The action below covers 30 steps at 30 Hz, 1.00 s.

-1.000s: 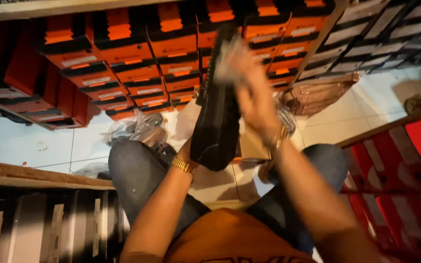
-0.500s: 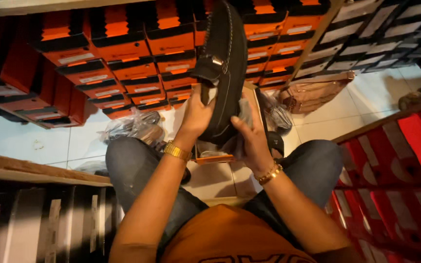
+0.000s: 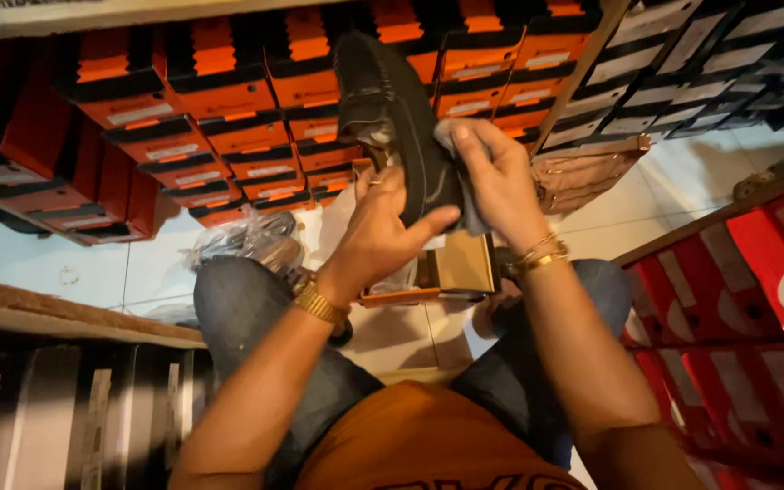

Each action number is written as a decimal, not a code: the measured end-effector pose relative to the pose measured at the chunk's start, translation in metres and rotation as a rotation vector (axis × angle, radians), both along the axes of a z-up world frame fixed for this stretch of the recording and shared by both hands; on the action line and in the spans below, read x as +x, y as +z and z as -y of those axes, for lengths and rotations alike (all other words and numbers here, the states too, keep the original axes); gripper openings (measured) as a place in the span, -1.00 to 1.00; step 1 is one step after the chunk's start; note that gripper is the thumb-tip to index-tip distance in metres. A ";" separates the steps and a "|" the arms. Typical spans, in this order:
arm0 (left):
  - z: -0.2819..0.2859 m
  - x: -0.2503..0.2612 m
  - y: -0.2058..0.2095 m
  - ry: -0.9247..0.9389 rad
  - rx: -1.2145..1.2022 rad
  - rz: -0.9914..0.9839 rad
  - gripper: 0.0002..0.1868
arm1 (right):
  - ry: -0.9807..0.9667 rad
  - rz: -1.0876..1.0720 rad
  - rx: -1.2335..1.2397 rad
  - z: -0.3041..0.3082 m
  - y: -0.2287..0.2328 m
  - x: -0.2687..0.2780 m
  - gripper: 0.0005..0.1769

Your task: The person cleans a shoe by hand using a cloth after removing it from its box and protective bag.

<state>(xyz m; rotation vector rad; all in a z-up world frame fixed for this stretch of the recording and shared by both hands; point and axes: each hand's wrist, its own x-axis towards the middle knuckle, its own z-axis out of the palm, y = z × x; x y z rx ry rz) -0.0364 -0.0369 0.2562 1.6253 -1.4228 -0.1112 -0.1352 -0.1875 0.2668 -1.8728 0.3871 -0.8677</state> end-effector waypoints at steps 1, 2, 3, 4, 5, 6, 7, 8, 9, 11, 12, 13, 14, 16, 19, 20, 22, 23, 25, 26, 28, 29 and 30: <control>0.004 0.001 0.009 0.043 -0.090 -0.059 -0.56 | -0.048 0.070 -0.109 -0.009 0.005 0.002 -0.73; 0.007 0.001 0.017 0.085 -0.178 -0.121 -0.62 | -0.095 0.136 -0.217 -0.018 0.010 0.004 -0.69; 0.011 0.000 0.022 0.082 -0.183 -0.119 -0.62 | -0.096 0.138 -0.222 -0.036 0.010 0.001 -0.69; 0.014 0.001 0.027 0.144 -0.158 -0.330 -0.65 | -0.178 0.257 -0.320 -0.055 0.010 0.000 -0.66; 0.017 0.002 0.032 0.204 -0.131 -0.541 -0.66 | -0.259 0.376 -0.417 -0.074 0.010 -0.001 -0.63; 0.017 -0.006 0.037 0.208 -0.137 -0.540 -0.66 | -0.253 0.380 -0.420 -0.075 -0.003 -0.002 -0.63; 0.018 -0.015 0.042 0.266 -0.177 -0.769 -0.61 | -0.285 0.369 -0.522 -0.076 -0.017 -0.003 -0.59; 0.016 -0.026 0.045 0.324 -0.209 -1.001 -0.53 | -0.320 0.353 -0.617 -0.080 -0.033 -0.006 -0.56; 0.011 -0.026 0.044 0.329 -0.207 -1.002 -0.53 | -0.317 0.352 -0.612 -0.068 -0.040 -0.001 -0.56; 0.009 -0.026 0.044 0.187 -0.081 -0.931 -0.54 | -0.302 0.412 -0.663 -0.038 -0.050 0.010 -0.65; 0.008 -0.015 0.035 0.191 -0.084 -0.930 -0.54 | -0.297 0.414 -0.662 -0.028 -0.027 0.009 -0.65; 0.007 -0.005 0.025 0.168 0.107 -0.662 -0.43 | -0.242 0.324 -0.627 -0.018 -0.004 0.009 -0.77; 0.005 0.004 0.014 0.142 0.299 -0.393 -0.32 | -0.190 0.229 -0.585 -0.011 0.017 0.007 -0.88; 0.004 0.002 0.015 0.172 0.310 -0.347 -0.34 | -0.183 0.211 -0.564 -0.011 0.025 0.008 -0.85; 0.008 -0.005 0.020 0.213 0.159 -0.332 -0.47 | -0.242 0.311 -0.570 -0.041 0.024 0.009 -0.77; 0.009 -0.009 0.019 0.219 0.009 -0.371 -0.58 | -0.312 0.416 -0.586 -0.058 0.019 0.006 -0.65; 0.006 -0.008 0.031 0.201 -0.030 -0.480 -0.47 | -0.310 0.414 -0.478 -0.059 -0.057 0.016 -0.54; 0.005 -0.007 0.037 0.182 -0.072 -0.588 -0.36 | -0.308 0.412 -0.374 -0.059 -0.095 0.020 -0.35; -0.001 0.003 0.047 0.098 -0.212 -0.731 -0.53 | -0.264 0.276 -0.406 -0.062 -0.134 -0.001 -0.39; -0.002 0.010 0.055 0.010 -0.367 -0.867 -0.68 | -0.214 0.147 -0.449 -0.059 -0.151 -0.008 -0.40; 0.000 0.026 0.039 -0.018 -0.411 -0.967 -0.67 | -0.317 0.219 -0.503 -0.045 -0.142 -0.007 -0.43; 0.001 0.033 0.029 -0.048 -0.448 -1.076 -0.66 | -0.426 0.282 -0.554 -0.039 -0.139 -0.009 -0.46; 0.004 0.030 0.017 -0.049 -0.451 -1.071 -0.66 | -0.425 0.288 -0.556 -0.042 -0.097 -0.002 -0.46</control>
